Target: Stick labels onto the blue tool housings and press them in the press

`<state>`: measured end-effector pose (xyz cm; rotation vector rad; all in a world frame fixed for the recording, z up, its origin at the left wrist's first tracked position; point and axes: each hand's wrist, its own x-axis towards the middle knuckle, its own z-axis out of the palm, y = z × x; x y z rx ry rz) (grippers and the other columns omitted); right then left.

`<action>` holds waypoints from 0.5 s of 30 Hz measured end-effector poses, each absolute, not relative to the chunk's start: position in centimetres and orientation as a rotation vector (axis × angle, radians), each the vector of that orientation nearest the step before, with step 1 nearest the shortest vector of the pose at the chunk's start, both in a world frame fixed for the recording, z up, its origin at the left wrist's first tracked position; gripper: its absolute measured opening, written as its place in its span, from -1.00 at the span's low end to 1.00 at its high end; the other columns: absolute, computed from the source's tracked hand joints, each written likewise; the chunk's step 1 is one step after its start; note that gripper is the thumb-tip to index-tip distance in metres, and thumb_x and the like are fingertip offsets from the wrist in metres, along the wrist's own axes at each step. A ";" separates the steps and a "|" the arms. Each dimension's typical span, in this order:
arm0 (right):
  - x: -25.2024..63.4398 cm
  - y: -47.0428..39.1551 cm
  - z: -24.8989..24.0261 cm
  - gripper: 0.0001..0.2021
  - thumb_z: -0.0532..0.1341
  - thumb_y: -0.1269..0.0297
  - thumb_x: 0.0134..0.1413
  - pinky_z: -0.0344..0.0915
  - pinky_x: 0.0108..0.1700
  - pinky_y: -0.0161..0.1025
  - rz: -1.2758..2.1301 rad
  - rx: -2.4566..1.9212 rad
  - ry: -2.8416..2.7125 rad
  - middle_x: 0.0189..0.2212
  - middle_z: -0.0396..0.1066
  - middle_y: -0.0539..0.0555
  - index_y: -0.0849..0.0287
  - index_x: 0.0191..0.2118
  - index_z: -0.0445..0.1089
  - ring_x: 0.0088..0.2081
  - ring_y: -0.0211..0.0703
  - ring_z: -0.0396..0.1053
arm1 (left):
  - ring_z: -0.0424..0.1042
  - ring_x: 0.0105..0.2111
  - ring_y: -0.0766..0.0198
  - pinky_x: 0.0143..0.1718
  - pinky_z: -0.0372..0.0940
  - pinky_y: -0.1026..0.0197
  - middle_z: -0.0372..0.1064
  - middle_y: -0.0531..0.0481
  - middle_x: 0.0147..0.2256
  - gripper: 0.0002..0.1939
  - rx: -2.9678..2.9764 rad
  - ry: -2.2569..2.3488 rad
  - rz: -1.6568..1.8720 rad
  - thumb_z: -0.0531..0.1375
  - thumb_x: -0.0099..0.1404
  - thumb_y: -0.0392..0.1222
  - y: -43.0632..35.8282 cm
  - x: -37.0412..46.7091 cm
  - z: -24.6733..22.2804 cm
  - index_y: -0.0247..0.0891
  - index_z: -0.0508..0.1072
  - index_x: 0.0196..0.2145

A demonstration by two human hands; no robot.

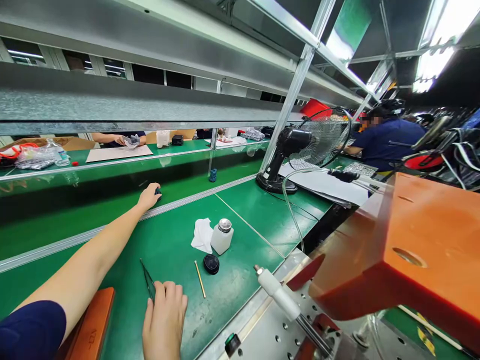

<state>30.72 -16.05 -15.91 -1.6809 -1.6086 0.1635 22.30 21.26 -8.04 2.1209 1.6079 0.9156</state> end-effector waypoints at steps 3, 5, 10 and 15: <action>30.8 -15.9 -15.7 -0.70 0.10 0.39 0.23 0.31 -0.15 0.05 0.160 -1.704 -1.601 -0.16 0.45 0.15 0.01 0.03 0.39 -0.15 0.15 0.40 | 0.43 0.03 0.05 0.05 0.39 -0.11 0.38 -0.16 0.09 -0.67 2.014 1.604 1.019 0.24 0.43 -0.08 19.5 21.2 -8.0 -0.26 0.44 0.08; 30.8 -15.9 -15.5 -0.71 0.11 0.39 0.23 0.30 -0.14 0.04 0.163 -1.728 -1.603 -0.16 0.45 0.15 0.03 0.02 0.41 -0.14 0.14 0.39 | 0.45 -0.02 0.08 0.01 0.40 -0.09 0.41 -0.15 0.04 -0.68 1.918 1.575 1.093 0.25 0.42 -0.08 18.0 20.1 -7.3 -0.28 0.44 0.04; 31.3 -15.8 -15.0 -0.72 0.11 0.36 0.25 0.26 -0.09 -0.01 0.196 -1.760 -1.639 -0.13 0.46 0.16 0.08 0.02 0.45 -0.10 0.09 0.36 | 0.48 -0.26 0.21 -0.14 0.40 0.11 0.44 -0.05 -0.12 -0.61 1.691 1.319 1.161 0.42 0.17 -0.05 11.5 14.9 -4.3 -0.27 0.50 -0.11; 31.7 -15.8 -15.0 -0.72 0.12 0.28 0.23 0.23 -0.04 -0.03 0.225 -1.793 -1.657 -0.14 0.46 0.16 0.13 -0.01 0.47 -0.08 0.06 0.33 | 0.50 -0.17 0.12 -0.15 0.43 0.10 0.46 -0.09 -0.11 -0.42 1.459 1.058 1.042 0.47 0.03 0.10 1.4 7.5 -1.7 -0.20 0.54 -0.04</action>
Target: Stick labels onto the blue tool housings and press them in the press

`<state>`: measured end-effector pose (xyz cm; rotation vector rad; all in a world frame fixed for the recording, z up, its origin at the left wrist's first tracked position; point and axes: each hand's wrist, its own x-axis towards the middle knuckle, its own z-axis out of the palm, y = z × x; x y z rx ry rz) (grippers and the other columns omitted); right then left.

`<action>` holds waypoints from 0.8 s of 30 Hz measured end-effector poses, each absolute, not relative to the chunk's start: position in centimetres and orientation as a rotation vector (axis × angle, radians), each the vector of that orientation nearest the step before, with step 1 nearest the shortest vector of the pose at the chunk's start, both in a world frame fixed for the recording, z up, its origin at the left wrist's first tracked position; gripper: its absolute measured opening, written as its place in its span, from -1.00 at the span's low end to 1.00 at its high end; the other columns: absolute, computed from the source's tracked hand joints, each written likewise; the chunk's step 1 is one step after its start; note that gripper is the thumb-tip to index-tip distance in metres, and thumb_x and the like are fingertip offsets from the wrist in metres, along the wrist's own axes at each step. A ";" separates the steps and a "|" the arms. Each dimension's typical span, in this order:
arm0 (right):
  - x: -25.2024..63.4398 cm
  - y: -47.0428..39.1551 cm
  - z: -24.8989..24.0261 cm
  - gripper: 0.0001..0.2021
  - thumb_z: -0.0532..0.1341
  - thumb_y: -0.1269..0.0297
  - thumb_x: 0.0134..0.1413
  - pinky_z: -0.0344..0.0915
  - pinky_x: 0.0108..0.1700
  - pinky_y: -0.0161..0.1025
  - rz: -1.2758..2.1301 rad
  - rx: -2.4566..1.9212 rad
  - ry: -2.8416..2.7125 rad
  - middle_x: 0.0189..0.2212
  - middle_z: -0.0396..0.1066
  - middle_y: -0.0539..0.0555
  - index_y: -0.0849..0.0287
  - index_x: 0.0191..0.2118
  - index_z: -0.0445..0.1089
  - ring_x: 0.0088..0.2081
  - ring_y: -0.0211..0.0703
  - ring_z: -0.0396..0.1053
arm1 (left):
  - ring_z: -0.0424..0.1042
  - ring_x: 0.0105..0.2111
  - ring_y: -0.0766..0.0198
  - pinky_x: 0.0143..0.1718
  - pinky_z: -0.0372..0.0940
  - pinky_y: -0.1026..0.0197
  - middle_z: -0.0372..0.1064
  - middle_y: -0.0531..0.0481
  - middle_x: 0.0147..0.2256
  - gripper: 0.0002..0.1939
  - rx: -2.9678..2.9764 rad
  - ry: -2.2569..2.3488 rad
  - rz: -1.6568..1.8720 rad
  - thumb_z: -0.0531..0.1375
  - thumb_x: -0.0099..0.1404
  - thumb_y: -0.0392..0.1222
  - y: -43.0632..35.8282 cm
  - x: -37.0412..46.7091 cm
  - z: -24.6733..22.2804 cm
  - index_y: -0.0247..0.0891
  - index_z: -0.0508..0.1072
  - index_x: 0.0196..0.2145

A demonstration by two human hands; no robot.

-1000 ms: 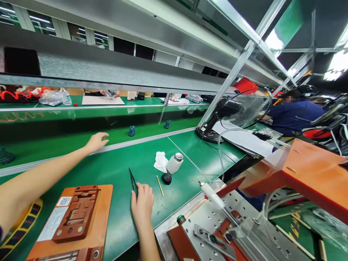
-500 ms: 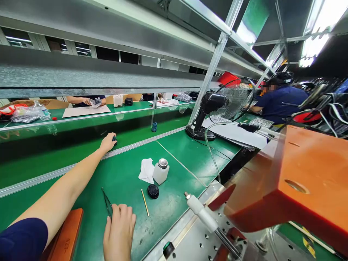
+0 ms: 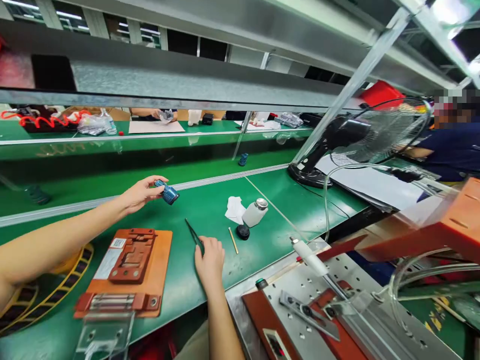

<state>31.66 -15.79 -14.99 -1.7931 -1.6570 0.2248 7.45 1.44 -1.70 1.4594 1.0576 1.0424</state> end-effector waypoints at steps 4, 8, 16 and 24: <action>31.6 -15.7 -14.5 -0.66 0.14 0.17 0.20 0.23 0.04 0.06 0.297 -1.808 -1.613 -0.12 0.46 0.22 0.21 -0.01 0.46 -0.04 0.10 0.32 | 0.51 -0.06 0.06 -0.12 0.46 0.06 0.46 -0.17 0.06 -0.38 1.243 0.920 0.885 0.48 0.09 0.05 -5.9 2.1 -0.6 -0.13 0.49 0.07; 29.4 -15.9 -11.1 -0.61 0.16 0.08 0.22 0.20 0.18 0.16 0.299 -1.631 -1.547 -0.03 0.43 0.28 0.23 0.02 0.44 0.08 0.14 0.29 | 0.53 -0.04 0.07 -0.08 0.47 0.06 0.39 -0.20 0.19 -0.48 1.077 0.822 0.730 0.47 0.15 -0.04 -10.5 -1.1 -0.8 -0.17 0.47 0.03; 20.0 -16.6 -2.6 -0.09 0.39 0.08 0.03 0.13 0.37 0.07 0.798 -0.810 -2.242 0.39 0.07 0.22 0.06 0.43 -0.02 0.40 0.09 0.05 | 0.49 0.07 -0.01 0.12 0.37 -0.06 0.50 -0.18 0.06 -0.29 1.125 0.726 0.673 0.43 0.19 0.03 -13.5 -2.0 -2.3 -0.11 0.29 0.21; 19.7 -13.8 -7.4 -0.14 0.43 0.17 -0.08 0.08 0.38 0.10 0.754 -1.112 -2.054 0.27 0.18 0.31 0.20 0.34 0.15 0.33 0.11 0.14 | 0.44 0.10 0.01 0.10 0.38 0.03 0.48 -0.10 0.05 -0.52 1.462 1.154 0.866 0.35 0.21 0.06 -17.3 -5.3 -2.9 -0.05 0.46 0.06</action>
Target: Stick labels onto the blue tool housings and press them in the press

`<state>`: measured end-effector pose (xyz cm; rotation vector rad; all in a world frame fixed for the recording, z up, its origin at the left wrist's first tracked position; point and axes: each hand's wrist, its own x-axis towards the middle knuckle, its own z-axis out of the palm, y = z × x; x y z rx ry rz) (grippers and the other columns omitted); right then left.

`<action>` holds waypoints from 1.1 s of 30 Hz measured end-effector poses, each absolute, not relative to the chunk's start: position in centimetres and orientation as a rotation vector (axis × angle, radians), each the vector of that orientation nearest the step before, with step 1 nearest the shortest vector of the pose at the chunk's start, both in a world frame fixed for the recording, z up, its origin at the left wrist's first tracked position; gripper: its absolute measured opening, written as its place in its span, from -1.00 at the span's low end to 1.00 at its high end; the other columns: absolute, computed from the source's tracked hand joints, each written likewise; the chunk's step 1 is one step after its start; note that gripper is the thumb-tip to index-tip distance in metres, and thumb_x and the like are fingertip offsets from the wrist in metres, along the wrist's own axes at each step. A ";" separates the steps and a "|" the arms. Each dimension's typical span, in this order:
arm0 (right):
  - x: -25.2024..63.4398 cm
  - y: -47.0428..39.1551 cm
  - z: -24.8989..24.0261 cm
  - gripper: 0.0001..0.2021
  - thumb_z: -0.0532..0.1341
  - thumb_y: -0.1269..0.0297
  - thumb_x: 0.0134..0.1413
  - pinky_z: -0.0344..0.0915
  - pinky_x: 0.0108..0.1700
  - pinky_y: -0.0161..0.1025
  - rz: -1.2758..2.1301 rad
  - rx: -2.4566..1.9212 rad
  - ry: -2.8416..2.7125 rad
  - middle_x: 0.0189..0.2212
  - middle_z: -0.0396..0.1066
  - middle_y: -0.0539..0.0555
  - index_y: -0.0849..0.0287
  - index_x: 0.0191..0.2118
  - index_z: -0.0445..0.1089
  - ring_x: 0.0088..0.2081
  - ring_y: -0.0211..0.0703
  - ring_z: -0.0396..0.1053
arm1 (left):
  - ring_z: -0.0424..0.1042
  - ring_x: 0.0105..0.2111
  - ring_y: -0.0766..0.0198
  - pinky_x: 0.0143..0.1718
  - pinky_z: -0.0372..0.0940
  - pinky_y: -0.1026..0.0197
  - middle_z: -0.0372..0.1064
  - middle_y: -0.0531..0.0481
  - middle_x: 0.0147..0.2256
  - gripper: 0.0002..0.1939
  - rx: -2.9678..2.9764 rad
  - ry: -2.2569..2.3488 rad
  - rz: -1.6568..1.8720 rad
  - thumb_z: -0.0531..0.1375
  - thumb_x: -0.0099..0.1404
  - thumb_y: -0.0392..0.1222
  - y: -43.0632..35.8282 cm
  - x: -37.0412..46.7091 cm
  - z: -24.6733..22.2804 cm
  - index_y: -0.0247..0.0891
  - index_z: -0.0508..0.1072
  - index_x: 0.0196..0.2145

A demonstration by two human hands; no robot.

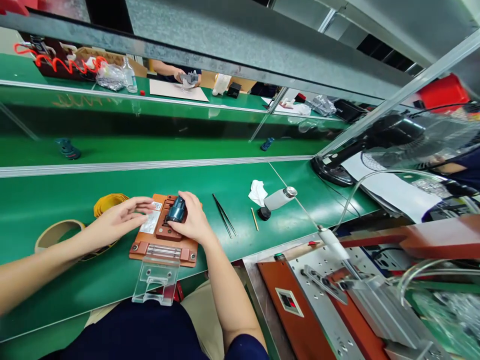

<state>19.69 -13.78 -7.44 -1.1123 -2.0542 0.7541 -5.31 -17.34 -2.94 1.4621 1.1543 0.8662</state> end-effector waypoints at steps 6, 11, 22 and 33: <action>19.9 -13.7 -8.4 -0.13 0.46 0.05 -0.07 0.07 0.38 0.13 0.777 -1.077 -2.097 0.26 0.24 0.23 0.12 0.34 0.16 0.31 0.09 0.14 | 0.43 -0.34 0.14 -0.29 0.35 0.16 0.43 0.04 -0.38 -0.75 1.689 1.247 0.485 0.20 0.36 0.09 -23.3 -7.4 -3.2 -0.06 0.45 -0.40; 20.4 -14.2 -9.2 -0.23 0.28 -0.15 0.17 -0.03 0.42 0.18 0.787 -1.013 -2.168 0.35 0.14 0.24 0.11 0.38 0.15 0.39 0.13 0.01 | 0.44 -0.15 0.12 -0.10 0.38 0.13 0.43 -0.03 -0.09 -0.79 1.546 1.083 0.346 0.25 0.34 0.08 -27.8 -7.4 -5.5 0.03 0.49 -0.12; 25.4 -15.8 -11.6 -0.68 0.12 0.13 0.38 0.24 0.23 0.11 0.264 -1.306 -1.760 0.04 0.49 0.18 0.06 0.09 0.47 0.13 0.05 0.35 | 0.54 -0.17 0.14 -0.12 0.40 0.18 0.56 -0.14 -0.18 -0.61 0.984 0.796 0.329 0.42 0.24 0.03 -27.2 -6.7 -6.2 -0.24 0.58 -0.07; 30.5 -17.2 -16.1 -0.50 0.06 -0.03 0.25 0.20 -0.05 0.11 -0.033 -2.050 -1.553 -0.06 0.41 0.31 0.19 0.07 0.50 -0.03 0.24 0.25 | 0.56 -0.07 0.06 -0.19 0.51 0.17 0.51 -0.29 -0.01 -0.52 0.632 0.817 0.718 0.30 0.39 -0.09 -21.6 -3.3 0.0 -0.25 0.40 0.20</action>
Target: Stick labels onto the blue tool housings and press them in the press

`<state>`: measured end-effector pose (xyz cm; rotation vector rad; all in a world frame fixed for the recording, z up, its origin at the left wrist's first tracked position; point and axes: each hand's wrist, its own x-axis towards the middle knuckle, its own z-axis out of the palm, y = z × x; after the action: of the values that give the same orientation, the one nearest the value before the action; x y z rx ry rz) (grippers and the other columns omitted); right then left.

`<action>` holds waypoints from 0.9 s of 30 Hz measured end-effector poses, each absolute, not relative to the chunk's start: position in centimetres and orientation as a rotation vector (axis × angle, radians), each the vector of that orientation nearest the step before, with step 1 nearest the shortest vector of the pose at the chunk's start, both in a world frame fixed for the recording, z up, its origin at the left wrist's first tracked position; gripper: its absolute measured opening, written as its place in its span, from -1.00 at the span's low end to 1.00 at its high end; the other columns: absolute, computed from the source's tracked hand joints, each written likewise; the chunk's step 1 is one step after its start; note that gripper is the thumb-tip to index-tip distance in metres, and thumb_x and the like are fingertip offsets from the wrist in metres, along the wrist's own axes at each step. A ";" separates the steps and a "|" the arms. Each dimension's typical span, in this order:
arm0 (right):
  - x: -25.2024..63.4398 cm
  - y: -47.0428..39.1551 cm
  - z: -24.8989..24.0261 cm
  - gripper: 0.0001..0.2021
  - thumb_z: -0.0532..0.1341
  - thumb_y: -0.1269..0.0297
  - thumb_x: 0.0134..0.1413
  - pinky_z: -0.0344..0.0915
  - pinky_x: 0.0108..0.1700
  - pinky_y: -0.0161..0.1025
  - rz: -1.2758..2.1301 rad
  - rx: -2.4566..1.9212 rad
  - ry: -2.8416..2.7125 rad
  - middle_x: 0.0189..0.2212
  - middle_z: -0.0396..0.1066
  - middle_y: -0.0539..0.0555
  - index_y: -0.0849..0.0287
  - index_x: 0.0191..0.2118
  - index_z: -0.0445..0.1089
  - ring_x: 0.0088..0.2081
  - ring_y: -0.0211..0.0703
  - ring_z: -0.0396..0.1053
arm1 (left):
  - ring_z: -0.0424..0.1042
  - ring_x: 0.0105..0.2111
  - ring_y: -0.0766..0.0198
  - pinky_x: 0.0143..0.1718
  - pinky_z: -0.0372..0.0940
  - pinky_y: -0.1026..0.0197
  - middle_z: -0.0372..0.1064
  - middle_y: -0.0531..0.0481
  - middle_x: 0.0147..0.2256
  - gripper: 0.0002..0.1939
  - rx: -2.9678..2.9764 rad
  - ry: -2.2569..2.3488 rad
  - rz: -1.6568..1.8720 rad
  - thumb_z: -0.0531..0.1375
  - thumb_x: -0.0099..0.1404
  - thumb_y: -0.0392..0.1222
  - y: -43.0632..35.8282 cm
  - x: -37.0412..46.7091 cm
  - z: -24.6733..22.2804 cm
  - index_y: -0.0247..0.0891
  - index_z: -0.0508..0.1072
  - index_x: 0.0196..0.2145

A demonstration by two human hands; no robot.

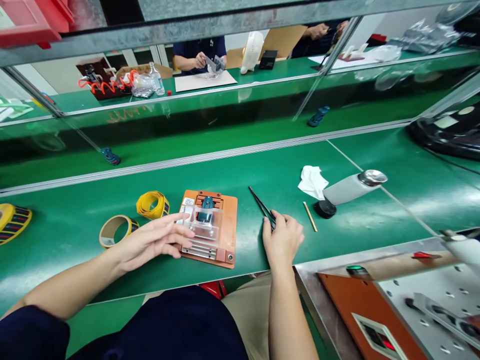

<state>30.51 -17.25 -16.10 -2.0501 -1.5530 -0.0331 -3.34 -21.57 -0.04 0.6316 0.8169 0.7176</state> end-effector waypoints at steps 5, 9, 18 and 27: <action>30.4 -17.4 -15.7 -0.51 0.04 -0.03 0.25 0.16 -0.11 0.03 -0.016 -2.051 -1.542 -0.13 0.42 0.27 0.18 0.02 0.52 -0.10 0.19 0.27 | 0.57 -0.14 0.12 -0.12 0.49 0.14 0.48 -0.27 -0.04 -0.66 0.597 0.962 0.685 0.32 0.34 -0.19 -19.9 -1.7 -1.4 -0.36 0.46 0.03; 30.4 -17.6 -15.6 -0.53 0.02 -0.02 0.26 0.14 -0.13 -0.01 -0.006 -2.052 -1.553 -0.16 0.43 0.27 0.21 -0.03 0.51 -0.12 0.17 0.29 | 0.55 -0.18 0.12 -0.17 0.46 0.11 0.51 -0.16 -0.11 -0.57 1.063 1.169 0.685 0.31 0.33 -0.02 -20.4 -5.1 -1.2 -0.24 0.45 0.08; 30.6 -17.5 -15.9 -0.59 0.02 0.02 0.27 0.11 -0.16 -0.03 0.007 -2.066 -1.574 -0.18 0.42 0.26 0.20 -0.07 0.47 -0.13 0.16 0.27 | 0.51 -0.17 -0.01 0.04 0.21 -0.11 0.57 -0.18 -0.10 -0.56 2.377 1.883 0.197 0.11 0.47 0.10 -28.0 -19.1 -3.1 -0.20 0.37 0.15; 30.6 -17.6 -15.7 -0.63 0.03 0.06 0.25 0.10 -0.15 -0.05 0.058 -2.031 -1.571 -0.19 0.42 0.25 0.19 -0.10 0.45 -0.14 0.13 0.27 | 0.47 -0.30 0.06 -0.17 0.20 0.07 0.55 -0.12 -0.31 -0.60 2.548 1.894 0.251 0.12 0.46 0.09 -22.9 -14.8 -4.5 -0.26 0.45 0.03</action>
<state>30.58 -17.65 -15.68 -2.0306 -1.5714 0.0580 -14.84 -22.88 -4.47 2.5484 1.8937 0.2505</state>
